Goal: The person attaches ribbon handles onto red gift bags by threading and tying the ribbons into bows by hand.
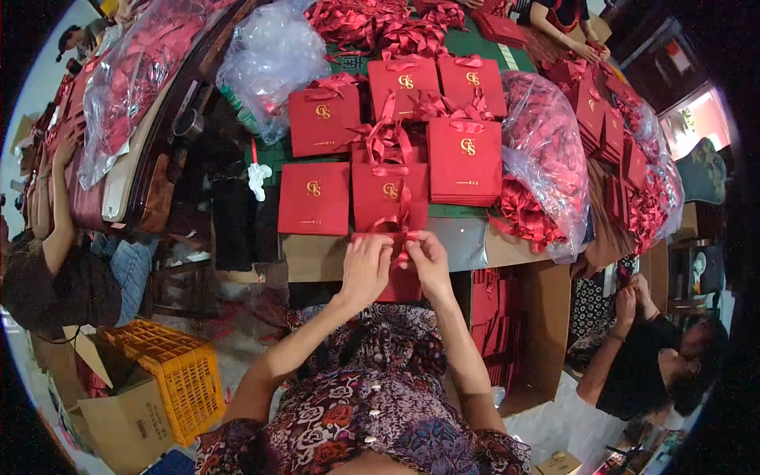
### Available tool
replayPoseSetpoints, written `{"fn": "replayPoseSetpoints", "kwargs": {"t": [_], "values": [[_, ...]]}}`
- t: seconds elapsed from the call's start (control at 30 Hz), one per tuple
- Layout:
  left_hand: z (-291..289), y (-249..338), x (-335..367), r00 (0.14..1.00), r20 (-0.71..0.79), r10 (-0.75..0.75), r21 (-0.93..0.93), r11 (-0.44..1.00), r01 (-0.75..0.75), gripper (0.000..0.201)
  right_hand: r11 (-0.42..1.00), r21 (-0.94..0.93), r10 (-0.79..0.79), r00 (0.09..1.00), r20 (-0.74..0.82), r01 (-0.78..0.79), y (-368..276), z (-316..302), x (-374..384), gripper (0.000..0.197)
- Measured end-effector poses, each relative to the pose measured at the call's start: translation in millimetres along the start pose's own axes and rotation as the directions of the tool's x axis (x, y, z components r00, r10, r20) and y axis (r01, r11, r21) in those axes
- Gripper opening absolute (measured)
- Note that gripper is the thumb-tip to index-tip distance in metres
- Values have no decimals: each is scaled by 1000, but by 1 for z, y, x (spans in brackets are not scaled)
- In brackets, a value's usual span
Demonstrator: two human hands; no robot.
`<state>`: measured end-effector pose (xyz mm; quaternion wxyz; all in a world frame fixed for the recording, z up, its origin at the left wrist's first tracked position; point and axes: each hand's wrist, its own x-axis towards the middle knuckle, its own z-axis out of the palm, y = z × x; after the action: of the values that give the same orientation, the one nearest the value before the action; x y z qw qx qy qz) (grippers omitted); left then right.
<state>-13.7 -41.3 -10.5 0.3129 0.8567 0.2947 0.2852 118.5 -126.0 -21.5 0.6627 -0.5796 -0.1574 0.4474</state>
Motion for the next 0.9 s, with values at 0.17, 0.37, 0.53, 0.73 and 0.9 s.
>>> {"fn": "replayPoseSetpoints", "kwargs": {"t": [0.17, 0.37, 0.53, 0.73, 0.9], "values": [[-5, 11, -16, 993, 104, -60, 101, 994, 49, 28, 988, 153, -9, 998, -66, 19, -2, 6, 10, 11], [-11, 0, -29, 992, 107, -66, 90, 994, 57, 16, 984, 171, -26, 987, -158, 53, -3, -15, 15, 14], [-4, -7, -27, 988, 125, -94, -50, 994, 100, 12, 992, -44, -127, 971, -204, 120, 0, -28, 12, 20], [-5, -12, -16, 981, 162, -109, -84, 989, 124, 8, 334, -855, -752, 660, 12, 396, -36, -1, -23, 32], [-5, -22, -6, 978, 201, -64, -83, 993, 82, 15, 537, -623, -464, 816, 344, 569, -18, 13, -30, 39]]}}
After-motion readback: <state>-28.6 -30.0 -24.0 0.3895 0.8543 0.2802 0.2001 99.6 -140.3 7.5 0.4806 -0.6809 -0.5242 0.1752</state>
